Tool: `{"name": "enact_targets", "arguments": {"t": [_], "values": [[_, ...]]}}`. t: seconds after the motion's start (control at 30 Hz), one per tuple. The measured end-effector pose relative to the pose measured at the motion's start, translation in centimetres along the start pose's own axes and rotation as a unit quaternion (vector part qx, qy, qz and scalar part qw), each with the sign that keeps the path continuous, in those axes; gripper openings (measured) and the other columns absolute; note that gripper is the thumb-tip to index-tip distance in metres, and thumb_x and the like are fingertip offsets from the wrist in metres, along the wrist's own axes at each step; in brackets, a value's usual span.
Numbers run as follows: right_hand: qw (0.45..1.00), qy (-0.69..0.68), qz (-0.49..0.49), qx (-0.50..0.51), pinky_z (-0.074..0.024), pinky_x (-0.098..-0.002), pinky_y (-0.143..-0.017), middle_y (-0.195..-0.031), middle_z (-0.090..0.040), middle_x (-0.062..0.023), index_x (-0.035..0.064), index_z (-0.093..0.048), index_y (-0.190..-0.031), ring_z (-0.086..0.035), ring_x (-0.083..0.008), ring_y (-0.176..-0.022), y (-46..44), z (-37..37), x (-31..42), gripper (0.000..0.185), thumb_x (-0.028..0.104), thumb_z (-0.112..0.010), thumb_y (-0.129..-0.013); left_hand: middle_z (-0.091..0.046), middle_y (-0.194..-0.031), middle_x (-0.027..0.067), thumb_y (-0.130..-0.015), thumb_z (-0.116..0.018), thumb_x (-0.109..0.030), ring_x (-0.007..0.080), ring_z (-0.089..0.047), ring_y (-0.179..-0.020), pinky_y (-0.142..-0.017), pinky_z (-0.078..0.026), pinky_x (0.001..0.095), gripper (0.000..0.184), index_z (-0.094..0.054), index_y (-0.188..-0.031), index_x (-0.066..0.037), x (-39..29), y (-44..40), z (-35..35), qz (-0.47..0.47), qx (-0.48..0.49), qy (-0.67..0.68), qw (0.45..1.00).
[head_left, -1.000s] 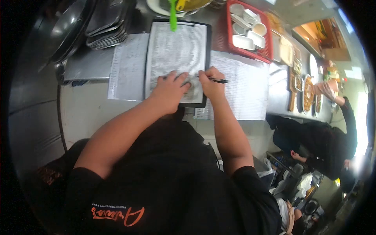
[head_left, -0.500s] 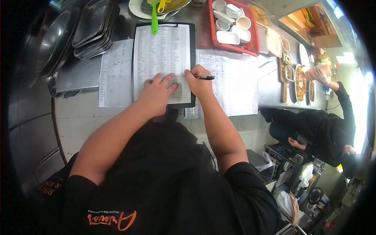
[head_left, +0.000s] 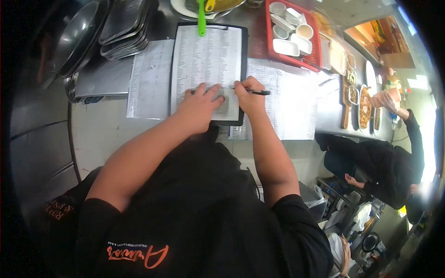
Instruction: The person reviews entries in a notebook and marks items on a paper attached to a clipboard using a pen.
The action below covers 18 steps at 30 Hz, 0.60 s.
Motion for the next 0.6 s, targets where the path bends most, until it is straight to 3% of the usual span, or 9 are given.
{"name": "enact_targets", "arguments": {"t": [0.03, 0.13, 0.23, 0.6], "values": [[1.000, -0.001, -0.006, 0.000, -0.0512, -0.0441, -0.064, -0.071, -0.068, -0.0194, -0.0004, -0.063, -0.073, -0.066, -0.0320, -0.065, -0.1, -0.1, 0.0, 0.030, 0.023, -0.076, -0.088, -0.032, -0.167, 0.0129, -0.079, -0.079, -0.012, 0.0429, -0.037, -0.149, -0.111, -0.043, 0.0580, 0.077, -0.052, -0.151, -0.014, 0.1, 0.1, 0.0, 0.000, -0.003, 0.002, 1.000], [1.000, -0.010, -0.003, 0.011, -0.0508, -0.0426, -0.064, -0.071, -0.067, -0.0191, -0.0013, -0.063, -0.075, -0.066, -0.0305, -0.065, 0.1, 0.3, 0.7, 0.030, 0.022, -0.076, -0.089, -0.035, -0.164, 0.0130, -0.079, -0.074, -0.011, 0.0406, -0.039, -0.146, -0.108, -0.045, 0.0607, 0.071, -0.057, -0.148, -0.015, 0.4, 0.0, -0.8, -0.008, -0.036, -0.008, 0.999], [1.000, 0.003, 0.023, 0.016, -0.0499, -0.0340, -0.059, -0.068, -0.069, -0.0101, 0.0009, -0.062, -0.071, -0.063, -0.0156, -0.061, 0.0, 0.2, 0.5, 0.028, 0.015, -0.077, -0.089, -0.035, -0.165, 0.0131, -0.080, -0.074, -0.011, 0.0399, -0.039, -0.146, -0.108, -0.045, 0.0605, 0.070, -0.057, -0.148, -0.015, 0.4, 0.0, -1.1, -0.007, -0.034, -0.024, 0.999], [0.999, 0.009, 0.032, 0.016, -0.0490, -0.0334, -0.058, -0.067, -0.069, -0.0088, 0.0020, -0.061, -0.072, -0.061, -0.0140, -0.060, 0.0, 0.1, 0.8, 0.029, 0.016, -0.077, -0.091, -0.034, -0.166, 0.0121, -0.080, -0.075, -0.010, 0.0400, -0.038, -0.147, -0.109, -0.045, 0.0602, 0.071, -0.056, -0.148, -0.015, 0.4, 0.0, -0.9, -0.004, -0.028, -0.019, 0.999]]}}
Point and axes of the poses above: each hand's wrist, its own y-axis away from the middle knuckle, its own z-axis out of the back of the hand, x = y × z, the point moved 2 cm from there along -y, towards the middle knuckle
